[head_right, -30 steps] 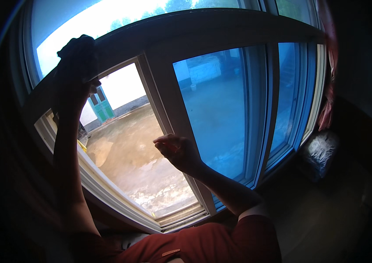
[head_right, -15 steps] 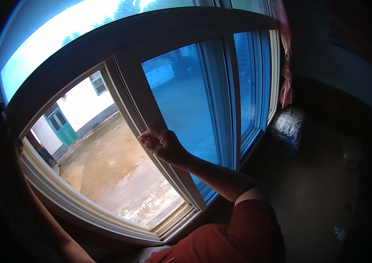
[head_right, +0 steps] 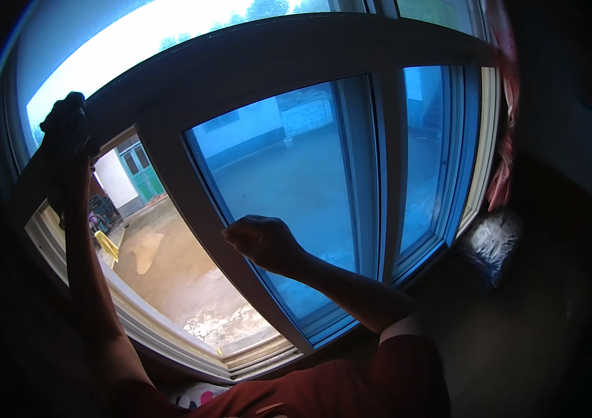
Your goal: The person wipes the window frame with a cloth, moving around the frame to clean different sections. They adjust the cloth and continue wiping the frame thoroughly.
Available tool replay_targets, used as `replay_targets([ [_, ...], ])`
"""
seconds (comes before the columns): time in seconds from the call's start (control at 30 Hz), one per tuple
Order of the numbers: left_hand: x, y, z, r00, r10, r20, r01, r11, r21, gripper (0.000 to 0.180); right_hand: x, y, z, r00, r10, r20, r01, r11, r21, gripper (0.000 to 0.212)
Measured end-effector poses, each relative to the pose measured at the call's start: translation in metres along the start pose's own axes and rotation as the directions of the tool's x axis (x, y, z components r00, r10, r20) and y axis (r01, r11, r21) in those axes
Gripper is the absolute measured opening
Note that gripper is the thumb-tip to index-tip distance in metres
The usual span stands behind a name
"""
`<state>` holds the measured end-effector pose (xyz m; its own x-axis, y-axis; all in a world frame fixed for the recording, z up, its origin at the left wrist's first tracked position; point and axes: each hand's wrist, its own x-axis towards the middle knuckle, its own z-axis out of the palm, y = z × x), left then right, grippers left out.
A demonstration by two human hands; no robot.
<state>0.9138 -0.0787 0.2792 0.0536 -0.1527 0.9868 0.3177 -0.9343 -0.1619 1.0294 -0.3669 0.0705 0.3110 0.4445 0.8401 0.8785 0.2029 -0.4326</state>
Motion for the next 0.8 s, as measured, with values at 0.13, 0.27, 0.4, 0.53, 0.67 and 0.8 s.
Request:
replay_targets([
  [0.13,0.019,0.060,-0.009,0.965,0.158,-0.209,-0.177,0.981,-0.076,0.046,-0.007,0.029,-0.044,1.000,0.003,0.029,-0.005,0.996,0.087,0.012],
  [0.27,0.032,0.066,-0.017,0.920,0.330,-0.209,-0.316,0.943,0.100,0.034,0.001,0.033,-0.065,0.995,0.069,0.076,-0.079,0.987,0.138,0.011],
  [0.4,0.045,0.044,-0.060,0.946,0.282,-0.158,-0.286,0.958,0.001,0.025,0.015,0.004,-0.056,0.984,0.064,0.168,-0.115,0.941,0.318,0.014],
  [0.53,0.022,0.042,-0.022,0.976,-0.212,-0.049,0.150,0.819,-0.555,0.021,0.010,0.006,-0.061,0.983,0.107,0.149,-0.142,0.957,0.252,0.015],
  [0.67,0.000,0.034,-0.049,0.974,-0.165,0.156,0.202,0.311,-0.929,0.033,0.018,-0.011,-0.059,0.991,0.070,0.115,-0.092,0.975,0.202,0.017],
  [0.8,-0.041,0.076,-0.056,0.991,0.032,0.129,0.133,-0.191,-0.972,0.051,0.023,-0.037,-0.048,0.992,-0.023,0.123,-0.005,0.975,0.221,0.029],
])
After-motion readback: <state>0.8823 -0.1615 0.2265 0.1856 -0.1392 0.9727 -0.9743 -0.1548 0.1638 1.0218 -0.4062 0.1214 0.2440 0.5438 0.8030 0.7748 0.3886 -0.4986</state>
